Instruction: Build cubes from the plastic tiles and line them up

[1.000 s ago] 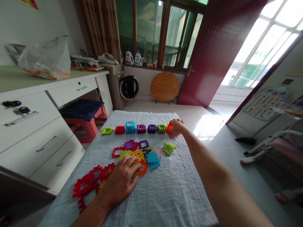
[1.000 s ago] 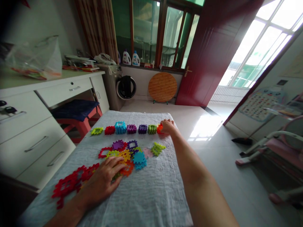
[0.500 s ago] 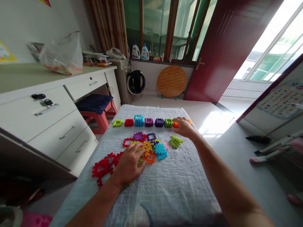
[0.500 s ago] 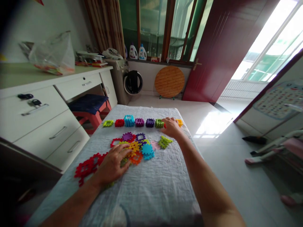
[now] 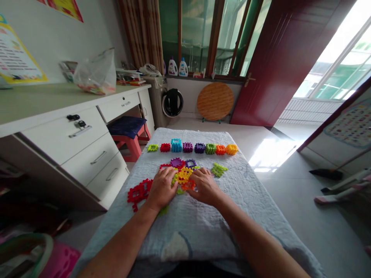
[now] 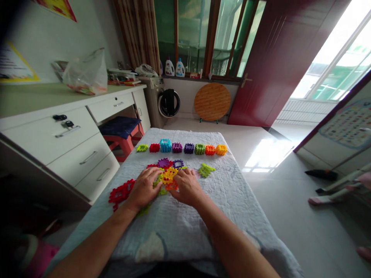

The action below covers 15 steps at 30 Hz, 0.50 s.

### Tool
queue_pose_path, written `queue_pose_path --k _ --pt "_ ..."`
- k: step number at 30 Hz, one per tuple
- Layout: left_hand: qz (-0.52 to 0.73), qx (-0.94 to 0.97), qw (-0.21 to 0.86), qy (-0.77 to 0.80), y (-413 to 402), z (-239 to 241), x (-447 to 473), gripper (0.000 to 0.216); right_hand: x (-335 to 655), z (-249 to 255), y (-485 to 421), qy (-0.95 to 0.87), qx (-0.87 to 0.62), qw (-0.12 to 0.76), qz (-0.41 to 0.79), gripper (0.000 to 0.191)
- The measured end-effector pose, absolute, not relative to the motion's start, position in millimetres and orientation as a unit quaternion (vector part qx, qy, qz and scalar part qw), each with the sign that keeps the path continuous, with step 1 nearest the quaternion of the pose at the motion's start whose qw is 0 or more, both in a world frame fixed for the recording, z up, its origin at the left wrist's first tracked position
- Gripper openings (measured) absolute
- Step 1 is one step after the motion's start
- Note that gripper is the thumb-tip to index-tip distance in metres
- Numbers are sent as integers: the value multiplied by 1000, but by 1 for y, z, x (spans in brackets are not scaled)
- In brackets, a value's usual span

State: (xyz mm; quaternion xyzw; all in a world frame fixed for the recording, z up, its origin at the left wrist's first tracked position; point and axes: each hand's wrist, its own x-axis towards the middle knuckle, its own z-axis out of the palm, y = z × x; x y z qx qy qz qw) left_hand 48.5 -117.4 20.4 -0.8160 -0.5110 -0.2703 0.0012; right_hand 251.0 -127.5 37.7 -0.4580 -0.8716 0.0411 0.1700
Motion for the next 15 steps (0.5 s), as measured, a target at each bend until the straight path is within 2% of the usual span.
queue_pose_path --k 2,6,8,12,15 --pt "-263 -820 -7 -509 -116 19 48 33 249 38 -124 -857 -473 199 36 25" --pt "-247 -833 -30 -494 -115 17 49 32 242 33 -115 -848 -480 222 38 41" --pt "-250 -838 -42 -484 -115 17 50 32 240 29 -110 -855 -470 213 48 34" --pt "-261 -838 -62 -475 -116 18 49 34 241 22 -104 -858 -463 217 51 8" --pt "-277 -833 -67 -475 -115 18 49 33 244 22 -107 -857 -458 232 42 4"
